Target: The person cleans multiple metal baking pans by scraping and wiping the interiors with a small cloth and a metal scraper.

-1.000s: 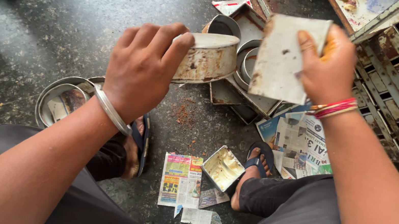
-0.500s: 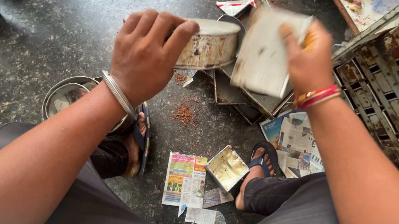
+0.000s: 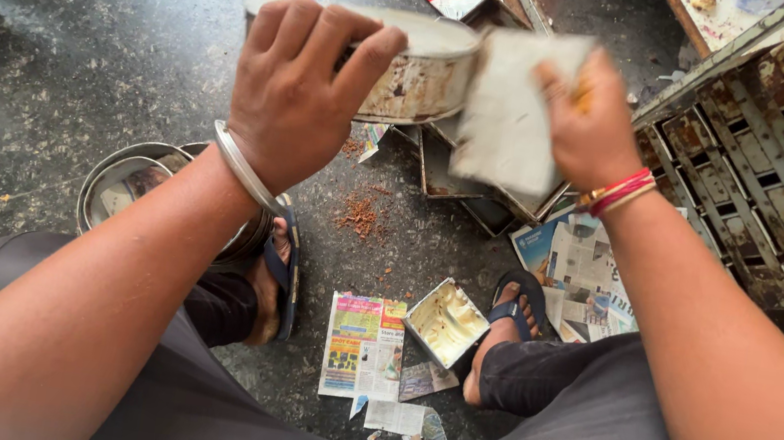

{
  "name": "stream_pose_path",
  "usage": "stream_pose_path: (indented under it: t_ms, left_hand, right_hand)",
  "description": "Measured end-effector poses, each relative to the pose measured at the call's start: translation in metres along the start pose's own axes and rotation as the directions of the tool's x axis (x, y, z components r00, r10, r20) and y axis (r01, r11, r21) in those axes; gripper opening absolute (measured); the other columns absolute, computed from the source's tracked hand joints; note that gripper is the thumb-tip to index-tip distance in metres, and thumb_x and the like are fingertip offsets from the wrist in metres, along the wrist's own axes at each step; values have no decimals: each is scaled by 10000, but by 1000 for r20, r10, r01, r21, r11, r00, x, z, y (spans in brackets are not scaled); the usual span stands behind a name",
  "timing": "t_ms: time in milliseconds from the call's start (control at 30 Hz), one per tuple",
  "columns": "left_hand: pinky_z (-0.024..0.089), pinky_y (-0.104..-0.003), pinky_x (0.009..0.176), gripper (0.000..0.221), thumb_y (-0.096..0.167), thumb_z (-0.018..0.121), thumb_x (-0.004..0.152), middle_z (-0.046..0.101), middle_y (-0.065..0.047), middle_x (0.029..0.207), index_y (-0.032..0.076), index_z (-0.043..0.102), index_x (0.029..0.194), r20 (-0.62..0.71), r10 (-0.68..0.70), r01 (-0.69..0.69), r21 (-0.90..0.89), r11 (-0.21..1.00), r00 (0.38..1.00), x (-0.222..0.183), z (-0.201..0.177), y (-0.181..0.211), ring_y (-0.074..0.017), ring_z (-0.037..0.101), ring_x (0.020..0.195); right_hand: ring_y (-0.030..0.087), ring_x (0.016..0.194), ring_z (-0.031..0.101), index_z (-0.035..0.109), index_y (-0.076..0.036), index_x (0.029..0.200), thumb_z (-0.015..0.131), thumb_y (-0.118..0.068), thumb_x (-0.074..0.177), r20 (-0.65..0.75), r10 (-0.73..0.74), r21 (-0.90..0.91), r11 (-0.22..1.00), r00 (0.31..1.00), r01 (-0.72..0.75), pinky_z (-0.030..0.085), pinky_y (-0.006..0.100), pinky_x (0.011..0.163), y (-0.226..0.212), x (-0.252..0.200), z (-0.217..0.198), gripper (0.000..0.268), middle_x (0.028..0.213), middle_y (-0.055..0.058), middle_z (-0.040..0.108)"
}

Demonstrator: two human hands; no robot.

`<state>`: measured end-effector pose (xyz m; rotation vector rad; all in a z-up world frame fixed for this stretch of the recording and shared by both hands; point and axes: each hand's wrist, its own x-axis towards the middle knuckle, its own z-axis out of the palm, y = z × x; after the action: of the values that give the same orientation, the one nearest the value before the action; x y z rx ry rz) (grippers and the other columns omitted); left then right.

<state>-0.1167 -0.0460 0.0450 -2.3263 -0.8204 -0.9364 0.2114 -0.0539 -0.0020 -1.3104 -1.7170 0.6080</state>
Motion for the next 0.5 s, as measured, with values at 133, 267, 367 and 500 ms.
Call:
stream_pose_path:
  t_ms: [133, 267, 367, 500]
  left_hand:
    - [408, -370, 951, 314, 75, 626, 990, 589, -24, 1111, 118, 623, 1301, 24, -32, 32, 19, 999, 999, -6, 8, -10, -210, 528, 1065]
    - [402, -359, 946, 277, 83, 631, 1010, 579, -18, 1103, 140, 620, 1281, -19, -8, 9, 41, 999, 1000, -10, 28, -5, -204, 503, 1038]
    - [406, -337, 970, 198, 81, 634, 1109, 580, -21, 1126, 125, 611, 1301, -8, -4, 4, 15, 1000, 1000, -12, 33, -7, -189, 493, 1042]
    - [400, -357, 944, 274, 72, 628, 1031, 576, -16, 1094, 158, 625, 1291, 21, -24, 23, 45, 999, 999, -15, 27, -9, -198, 504, 1049]
  right_hand:
    - [231, 795, 647, 610, -10, 1006, 577, -161, 1100, 21, -312, -287, 908, 950, 305, 537, 363, 667, 12, 6, -12, 181, 918, 147, 653]
    - [159, 777, 653, 573, -3, 1040, 581, -285, 1140, -245, 11, -10, 1000, 969, -14, 542, 321, 666, 4, 7, -13, 299, 915, 72, 683]
    - [200, 654, 575, 596, 38, 1108, 585, -302, 1112, -21, 92, -257, 962, 996, -94, 463, 356, 563, -7, -3, 6, 340, 803, 122, 634]
    - [191, 766, 631, 554, 23, 1059, 534, -301, 1174, -292, -35, -63, 998, 956, 17, 524, 369, 657, -4, 7, -1, 344, 886, 100, 685]
